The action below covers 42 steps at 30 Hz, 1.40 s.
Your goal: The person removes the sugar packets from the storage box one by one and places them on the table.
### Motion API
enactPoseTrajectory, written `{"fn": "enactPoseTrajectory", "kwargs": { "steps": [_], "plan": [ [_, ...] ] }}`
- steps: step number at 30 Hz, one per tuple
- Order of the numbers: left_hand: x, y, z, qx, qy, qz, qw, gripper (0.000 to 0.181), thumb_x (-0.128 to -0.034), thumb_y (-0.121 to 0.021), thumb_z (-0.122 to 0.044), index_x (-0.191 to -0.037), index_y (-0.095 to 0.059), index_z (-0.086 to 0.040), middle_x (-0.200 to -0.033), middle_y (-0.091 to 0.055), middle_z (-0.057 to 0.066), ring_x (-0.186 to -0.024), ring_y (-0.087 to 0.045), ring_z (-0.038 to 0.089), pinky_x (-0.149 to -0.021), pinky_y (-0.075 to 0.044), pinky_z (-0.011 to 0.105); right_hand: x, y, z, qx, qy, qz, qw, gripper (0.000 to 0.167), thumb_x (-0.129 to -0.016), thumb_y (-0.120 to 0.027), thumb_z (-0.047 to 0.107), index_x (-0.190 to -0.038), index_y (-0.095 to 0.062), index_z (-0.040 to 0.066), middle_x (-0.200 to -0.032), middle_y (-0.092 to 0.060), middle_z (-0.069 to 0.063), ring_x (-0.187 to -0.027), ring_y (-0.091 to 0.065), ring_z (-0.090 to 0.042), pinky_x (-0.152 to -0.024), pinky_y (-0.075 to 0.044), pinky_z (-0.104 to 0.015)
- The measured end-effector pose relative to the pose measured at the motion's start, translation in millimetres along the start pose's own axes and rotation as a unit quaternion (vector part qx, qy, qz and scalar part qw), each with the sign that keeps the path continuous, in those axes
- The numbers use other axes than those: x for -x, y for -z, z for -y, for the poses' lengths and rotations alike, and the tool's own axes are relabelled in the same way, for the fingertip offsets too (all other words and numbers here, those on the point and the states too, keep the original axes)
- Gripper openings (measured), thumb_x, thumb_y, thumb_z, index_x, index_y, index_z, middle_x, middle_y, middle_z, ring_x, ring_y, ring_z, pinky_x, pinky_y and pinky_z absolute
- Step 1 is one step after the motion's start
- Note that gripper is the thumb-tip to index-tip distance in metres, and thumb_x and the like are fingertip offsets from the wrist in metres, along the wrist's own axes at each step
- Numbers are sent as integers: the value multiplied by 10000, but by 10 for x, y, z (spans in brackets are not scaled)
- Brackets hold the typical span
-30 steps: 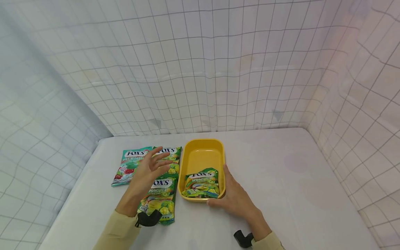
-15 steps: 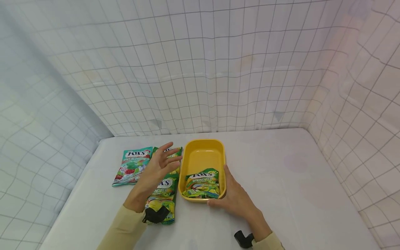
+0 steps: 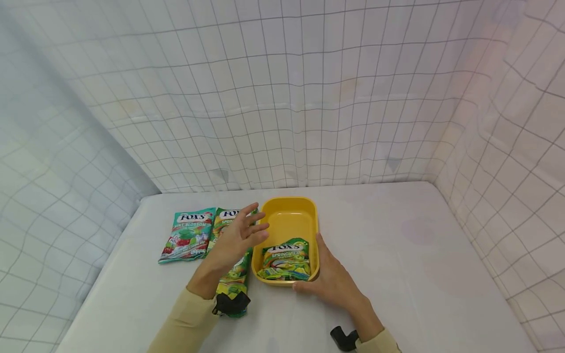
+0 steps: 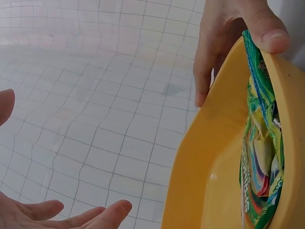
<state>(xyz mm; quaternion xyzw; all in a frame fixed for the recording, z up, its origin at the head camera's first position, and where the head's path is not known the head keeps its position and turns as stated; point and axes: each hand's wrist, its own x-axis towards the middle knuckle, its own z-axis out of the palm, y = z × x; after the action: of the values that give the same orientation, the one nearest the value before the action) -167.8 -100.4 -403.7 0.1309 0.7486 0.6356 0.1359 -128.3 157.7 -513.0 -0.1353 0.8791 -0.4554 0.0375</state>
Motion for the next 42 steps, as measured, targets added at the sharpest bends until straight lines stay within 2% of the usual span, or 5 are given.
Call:
{"fn": "enactPoseTrajectory", "kwargs": {
  "steps": [6, 12, 23, 34, 42],
  "plan": [
    [-13, -61, 79, -374, 383, -5, 9986, 947, -939, -744, -415, -1637, -146, -185, -1627, -278, 181, -1427, -404, 385, -1097, -388, 558, 10, 3, 6, -31, 69, -48, 10000, 1380, -692, -863, 648, -1650, -15, 132, -1685, -153, -108, -1498, -269, -326, -1152, -286, -585],
    [-7, -71, 167, -409, 657, 130, 9969, 972, -939, -738, -430, -1643, -117, -180, -1639, -249, 184, -1437, -357, 450, -1104, -354, 601, 6, 1, -3, 13, 126, -54, 9999, 1377, -699, -847, 666, -1649, -12, 123, -1685, -143, -117, -1500, -259, -334, -1153, -280, -587],
    [12, -111, 294, -279, 829, 424, 9953, 989, -948, -724, -438, -1645, -76, -168, -1653, -157, 239, -1450, -275, 515, -1111, -335, 619, -5, -8, -14, 114, 62, -48, 9999, 1387, -687, -850, 675, -1650, -17, 126, -1684, -153, -112, -1497, -270, -317, -1159, -286, -560],
    [15, -162, 378, -274, 1122, 599, 9915, 984, -955, -715, -433, -1644, -74, -146, -1663, -125, 219, -1320, -501, 396, -1097, -368, 596, -5, 0, -10, 142, -50, -34, 9999, 1404, -666, -841, 706, -1652, -13, 147, -1682, -164, -101, -1489, -294, -318, -1151, -303, -566],
    [-24, -235, 421, -364, 1232, 457, 9907, 913, -968, -692, -443, -1629, -161, -104, -1630, -231, 230, -1321, -471, 406, -1112, -329, 620, -7, -5, -23, 115, 57, -49, 9999, 1394, -676, -836, 704, -1651, -16, 138, -1677, -185, -114, -1480, -312, -317, -1142, -318, -569]
  ]
}}
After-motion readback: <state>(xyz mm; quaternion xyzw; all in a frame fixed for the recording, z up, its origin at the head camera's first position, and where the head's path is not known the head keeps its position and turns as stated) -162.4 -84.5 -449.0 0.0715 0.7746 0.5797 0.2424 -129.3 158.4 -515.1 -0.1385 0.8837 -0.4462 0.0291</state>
